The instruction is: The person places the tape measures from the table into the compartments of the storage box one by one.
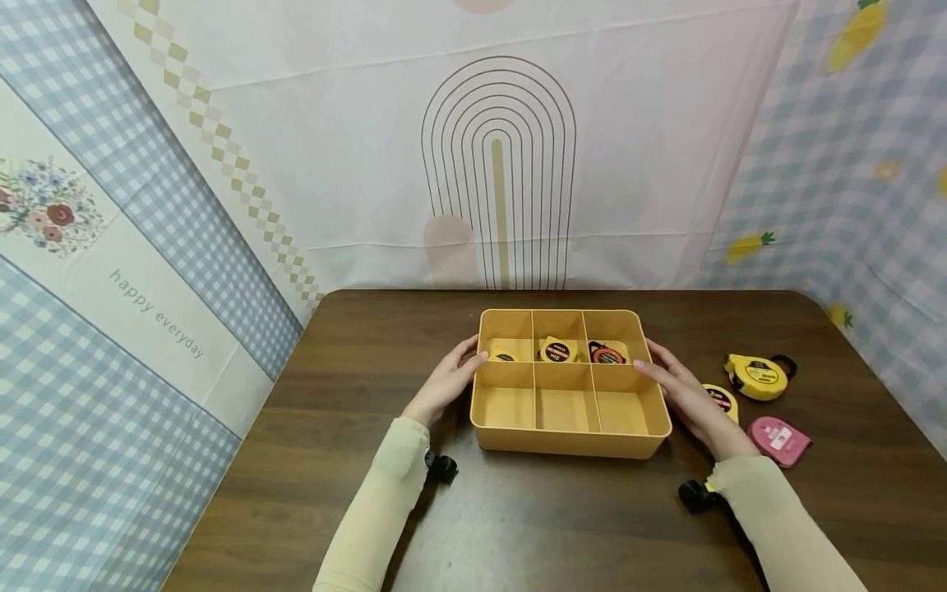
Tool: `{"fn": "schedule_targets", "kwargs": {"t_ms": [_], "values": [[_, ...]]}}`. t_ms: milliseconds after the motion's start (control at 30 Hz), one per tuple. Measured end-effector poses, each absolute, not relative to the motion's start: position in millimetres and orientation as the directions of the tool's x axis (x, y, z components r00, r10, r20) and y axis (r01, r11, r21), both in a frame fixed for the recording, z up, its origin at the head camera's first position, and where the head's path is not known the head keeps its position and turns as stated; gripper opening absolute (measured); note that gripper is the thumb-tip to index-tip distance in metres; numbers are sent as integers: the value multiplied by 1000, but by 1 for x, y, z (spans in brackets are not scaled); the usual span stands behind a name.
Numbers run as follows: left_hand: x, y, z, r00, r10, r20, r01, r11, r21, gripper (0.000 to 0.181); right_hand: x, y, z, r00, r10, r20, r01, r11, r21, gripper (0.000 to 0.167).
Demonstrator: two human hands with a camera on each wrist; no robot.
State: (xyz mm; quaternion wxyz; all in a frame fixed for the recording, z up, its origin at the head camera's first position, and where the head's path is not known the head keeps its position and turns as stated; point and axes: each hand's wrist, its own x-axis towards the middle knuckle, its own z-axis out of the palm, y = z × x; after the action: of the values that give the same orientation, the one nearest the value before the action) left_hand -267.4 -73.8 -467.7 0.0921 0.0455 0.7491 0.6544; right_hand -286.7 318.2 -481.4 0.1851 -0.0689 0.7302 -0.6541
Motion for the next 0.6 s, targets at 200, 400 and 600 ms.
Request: {"fn": "schedule_targets", "kwargs": {"t_ms": [200,400,600], "values": [[-268,-74,-467,-976,199,-86,-62,126,990,62,-287,318,-481,-924,-340,-175,136,135,-981,80],[-268,-74,-466,-978,193,-84,-61,127,990,59,-286,318,-480,-926,-333,-180,143,134,-981,81],[-267,-73,-466,-980,182,-79,-59,115,992,58,-284,317,-477,-922,-339,-188,148,139,-979,81]]}}
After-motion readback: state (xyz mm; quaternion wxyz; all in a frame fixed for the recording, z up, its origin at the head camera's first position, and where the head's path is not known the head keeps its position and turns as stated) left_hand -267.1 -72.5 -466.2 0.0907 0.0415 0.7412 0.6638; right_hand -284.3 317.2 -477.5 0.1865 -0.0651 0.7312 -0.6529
